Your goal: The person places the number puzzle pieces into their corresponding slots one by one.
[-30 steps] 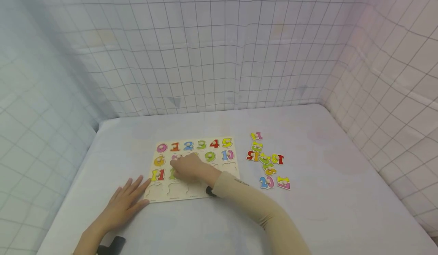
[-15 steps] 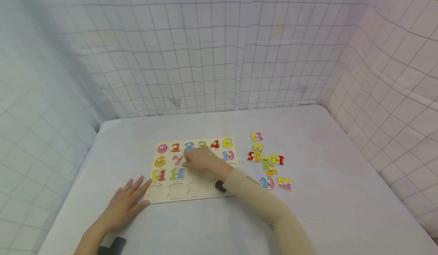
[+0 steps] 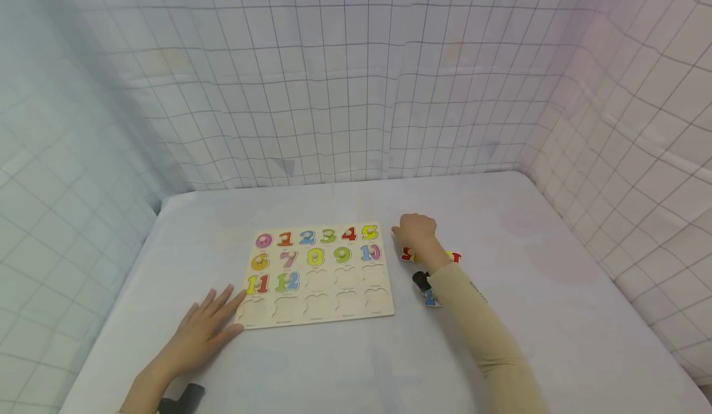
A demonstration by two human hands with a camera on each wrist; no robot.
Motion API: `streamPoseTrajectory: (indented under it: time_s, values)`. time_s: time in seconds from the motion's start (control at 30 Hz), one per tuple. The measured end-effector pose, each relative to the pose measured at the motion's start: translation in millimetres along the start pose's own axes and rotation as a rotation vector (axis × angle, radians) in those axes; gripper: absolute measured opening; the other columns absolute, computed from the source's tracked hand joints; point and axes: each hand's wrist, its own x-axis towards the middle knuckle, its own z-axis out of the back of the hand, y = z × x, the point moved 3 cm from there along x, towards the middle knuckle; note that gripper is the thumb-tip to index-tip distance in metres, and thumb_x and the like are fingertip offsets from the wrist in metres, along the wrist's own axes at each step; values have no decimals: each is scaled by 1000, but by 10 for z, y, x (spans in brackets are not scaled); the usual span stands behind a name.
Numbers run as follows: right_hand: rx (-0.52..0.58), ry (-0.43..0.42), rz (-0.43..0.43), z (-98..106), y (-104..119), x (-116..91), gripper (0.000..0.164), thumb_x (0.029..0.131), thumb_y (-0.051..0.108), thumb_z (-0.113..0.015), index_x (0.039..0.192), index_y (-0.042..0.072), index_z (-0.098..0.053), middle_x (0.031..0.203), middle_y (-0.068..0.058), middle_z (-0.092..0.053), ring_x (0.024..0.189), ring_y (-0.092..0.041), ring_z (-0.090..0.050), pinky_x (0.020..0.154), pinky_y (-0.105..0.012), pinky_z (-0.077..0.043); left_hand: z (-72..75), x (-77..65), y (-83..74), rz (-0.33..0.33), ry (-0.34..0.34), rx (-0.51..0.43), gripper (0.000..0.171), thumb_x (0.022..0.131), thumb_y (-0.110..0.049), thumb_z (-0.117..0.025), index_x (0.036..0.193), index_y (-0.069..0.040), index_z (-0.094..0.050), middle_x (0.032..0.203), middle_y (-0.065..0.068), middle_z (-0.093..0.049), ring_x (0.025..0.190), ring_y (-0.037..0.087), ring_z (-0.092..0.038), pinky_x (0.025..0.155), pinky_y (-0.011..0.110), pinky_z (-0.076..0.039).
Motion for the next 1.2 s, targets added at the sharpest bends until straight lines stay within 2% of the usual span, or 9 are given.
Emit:
streamPoseTrajectory:
  time_s: [0.07,0.2,0.4,0.57,0.73,0.83,0.97,1.07,1.2]
  values:
    - [1,14,-41,-16,-130,-10,43,96,42,-51,99,1,-64,75,-9,-59,70,-25,-56,70,-46,-48,1,-1,5,-1,0,0,66,91,-57,-50,146,-21,-40,152,14,-28,139,43,-13,106,63,-6]
    - [21,40,-91,-27,-282,-48,44,93,40,-52,97,-1,-66,82,-12,-61,76,-28,-57,75,-49,-47,7,-7,3,-3,0,-1,66,92,-56,-51,146,-20,-41,152,15,-28,139,43,-14,105,64,-7]
    - [24,47,-79,-29,-355,-109,38,91,33,-49,89,-1,-65,83,-15,-61,78,-31,-58,74,-51,-47,-1,-3,-1,-2,-1,-1,65,92,-55,-51,146,-20,-41,152,15,-28,139,43,-14,106,63,-6]
    - [27,56,-90,-60,-387,-132,40,94,33,-44,83,0,-64,84,-17,-61,80,-33,-58,73,-51,-47,-1,-1,-10,-5,-3,-3,64,93,-53,-52,146,-20,-40,152,14,-28,139,43,-14,107,62,-7]
    - [42,33,-70,-64,-411,-145,38,96,32,-44,93,-2,-62,78,-15,-58,76,-31,-57,72,-52,-48,3,4,-12,-3,-5,1,66,92,-55,-52,146,-20,-40,152,15,-28,139,43,-14,107,63,-6]
    - [52,9,-36,-41,-417,-163,33,95,29,-46,96,-1,-58,71,-11,-54,67,-27,-53,63,-45,-47,2,7,-7,-3,-2,4,66,92,-56,-51,146,-20,-40,152,15,-28,139,43,-13,107,63,-6]
    - [73,-44,68,47,-340,-205,24,95,27,-50,88,5,-53,64,-5,-51,57,-21,-48,51,-34,-39,4,12,1,-4,0,7,66,92,-55,-51,146,-19,-40,152,15,-28,139,43,-14,106,63,-6]
    - [74,-74,171,127,-186,-237,21,93,26,-53,82,8,-50,63,-3,-51,55,-19,-47,48,-31,-37,11,12,0,-4,-1,7,66,92,-55,-51,146,-19,-41,152,15,-28,139,43,-14,106,63,-7]
    - [59,-67,277,154,91,-287,21,92,25,-55,78,11,-48,60,0,-48,53,-16,-45,46,-28,-33,10,14,-12,-8,2,-8,66,92,-54,-52,146,-18,-41,152,15,-28,139,43,-14,106,63,-6]
